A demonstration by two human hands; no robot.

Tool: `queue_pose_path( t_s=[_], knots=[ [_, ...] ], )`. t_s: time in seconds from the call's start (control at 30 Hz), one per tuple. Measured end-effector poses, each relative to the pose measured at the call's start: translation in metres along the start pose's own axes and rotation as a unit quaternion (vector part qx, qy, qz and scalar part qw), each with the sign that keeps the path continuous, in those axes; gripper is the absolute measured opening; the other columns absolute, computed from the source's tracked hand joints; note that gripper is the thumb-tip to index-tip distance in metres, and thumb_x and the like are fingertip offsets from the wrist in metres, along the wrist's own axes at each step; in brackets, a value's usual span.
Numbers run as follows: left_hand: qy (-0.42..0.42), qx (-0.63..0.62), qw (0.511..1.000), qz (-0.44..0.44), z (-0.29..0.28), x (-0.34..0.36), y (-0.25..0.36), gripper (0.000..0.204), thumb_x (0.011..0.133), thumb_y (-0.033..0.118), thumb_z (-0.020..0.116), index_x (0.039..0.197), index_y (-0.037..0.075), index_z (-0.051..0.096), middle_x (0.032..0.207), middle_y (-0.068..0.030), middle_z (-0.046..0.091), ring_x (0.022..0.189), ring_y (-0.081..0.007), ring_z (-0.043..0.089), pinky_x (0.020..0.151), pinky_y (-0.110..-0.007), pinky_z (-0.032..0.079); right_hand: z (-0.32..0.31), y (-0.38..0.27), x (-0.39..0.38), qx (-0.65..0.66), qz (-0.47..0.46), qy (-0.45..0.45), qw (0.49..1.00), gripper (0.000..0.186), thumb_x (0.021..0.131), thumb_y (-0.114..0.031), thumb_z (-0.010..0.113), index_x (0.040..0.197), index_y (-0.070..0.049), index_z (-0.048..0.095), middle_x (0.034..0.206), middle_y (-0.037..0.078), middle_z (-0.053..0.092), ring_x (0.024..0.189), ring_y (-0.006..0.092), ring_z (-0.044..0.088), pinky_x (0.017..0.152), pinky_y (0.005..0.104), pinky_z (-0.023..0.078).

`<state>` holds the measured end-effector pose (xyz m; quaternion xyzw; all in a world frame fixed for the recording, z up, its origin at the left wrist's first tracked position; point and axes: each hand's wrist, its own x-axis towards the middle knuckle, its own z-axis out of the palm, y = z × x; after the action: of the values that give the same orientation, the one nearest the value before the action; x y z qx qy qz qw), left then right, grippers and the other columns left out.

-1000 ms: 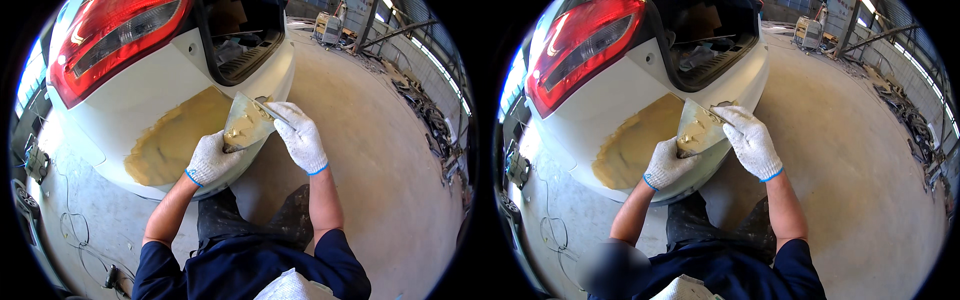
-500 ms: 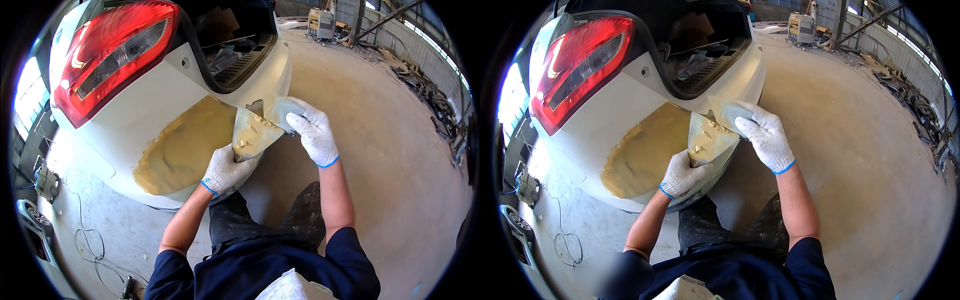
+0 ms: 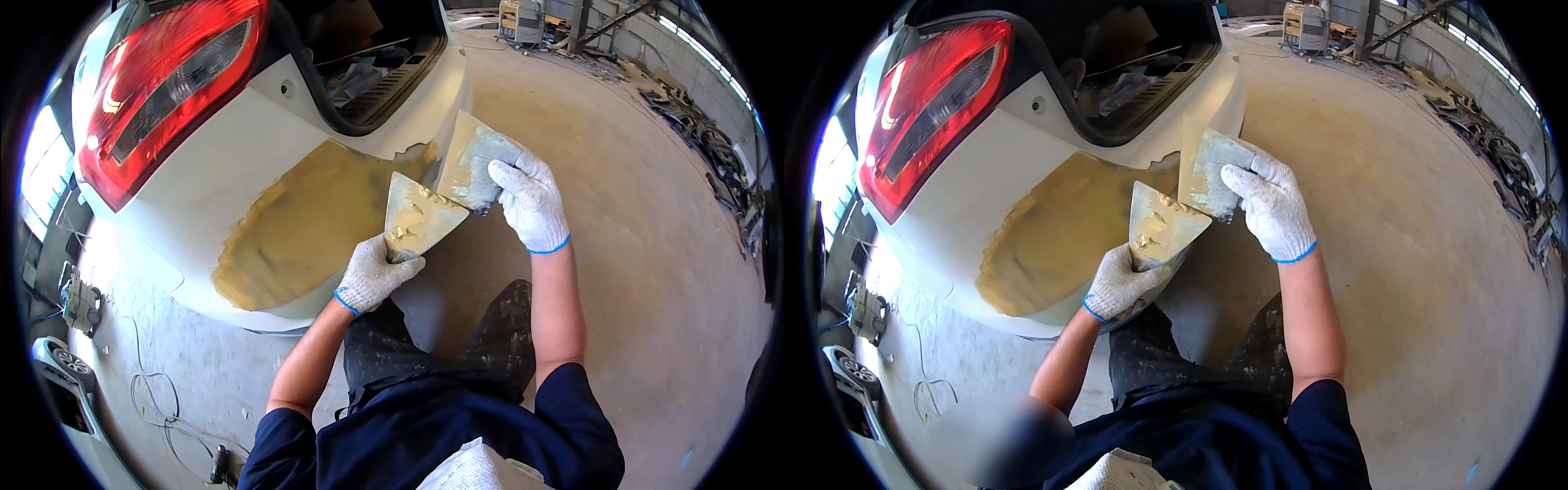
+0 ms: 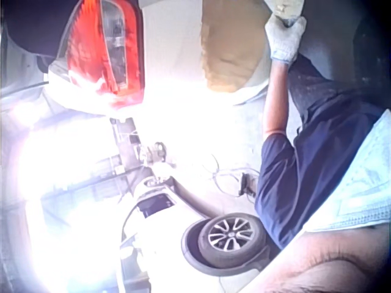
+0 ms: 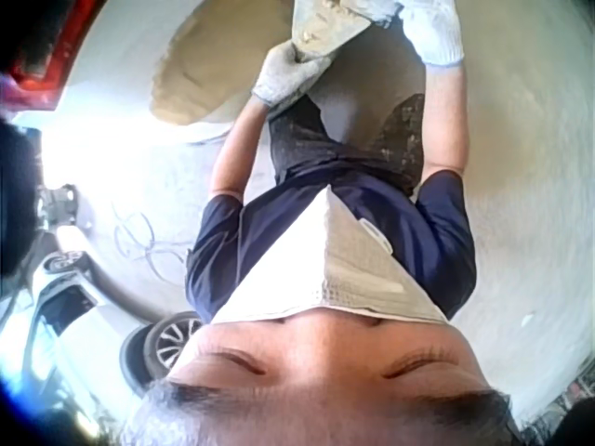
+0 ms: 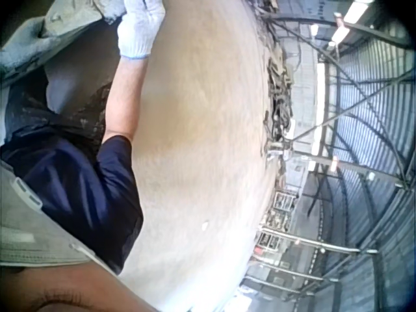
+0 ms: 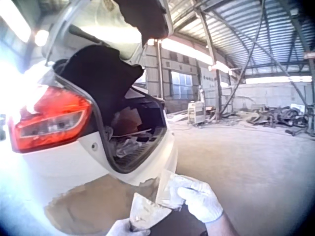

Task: The person applies a beige body filler to the rear bumper of a white car using a metal spreader, smoothing the material across the surface. The person then walks to a tool cart, picks up a sanding tool, and returns to the car.

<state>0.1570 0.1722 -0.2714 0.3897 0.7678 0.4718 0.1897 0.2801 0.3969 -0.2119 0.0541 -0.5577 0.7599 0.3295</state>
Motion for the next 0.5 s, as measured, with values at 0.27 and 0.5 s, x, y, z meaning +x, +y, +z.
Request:
queue_pose_path(
  t_s=[0.27,0.5],
  knots=[
    [0.086,-0.088,0.992,-0.014,-0.01,-0.016,0.001,0.04,0.083,0.021,0.079,0.111,-0.004,0.067,0.095,-0.0072,0.074,0.085,-0.0108,0.065,0.08,-0.031,0.055,-0.02,0.032,0.003,-0.387,-0.004,-0.111,0.916,0.031,0.092,0.001,0.057,0.121,0.001,0.067,0.108,0.007,0.069,0.101,0.0176,0.064,0.092,0.033,0.051],
    [0.274,-0.028,0.961,0.021,-0.054,-0.098,-0.054,0.023,0.082,0.0,0.068,0.103,-0.006,0.064,0.078,-0.0084,0.068,0.053,-0.0104,0.058,0.047,-0.026,0.047,0.012,0.075,0.064,-0.537,-0.413,-0.143,0.722,0.043,0.076,0.006,0.062,0.116,-0.007,0.072,0.113,0.01,0.069,0.105,0.0319,0.063,0.094,0.0414,0.053]
  ],
)
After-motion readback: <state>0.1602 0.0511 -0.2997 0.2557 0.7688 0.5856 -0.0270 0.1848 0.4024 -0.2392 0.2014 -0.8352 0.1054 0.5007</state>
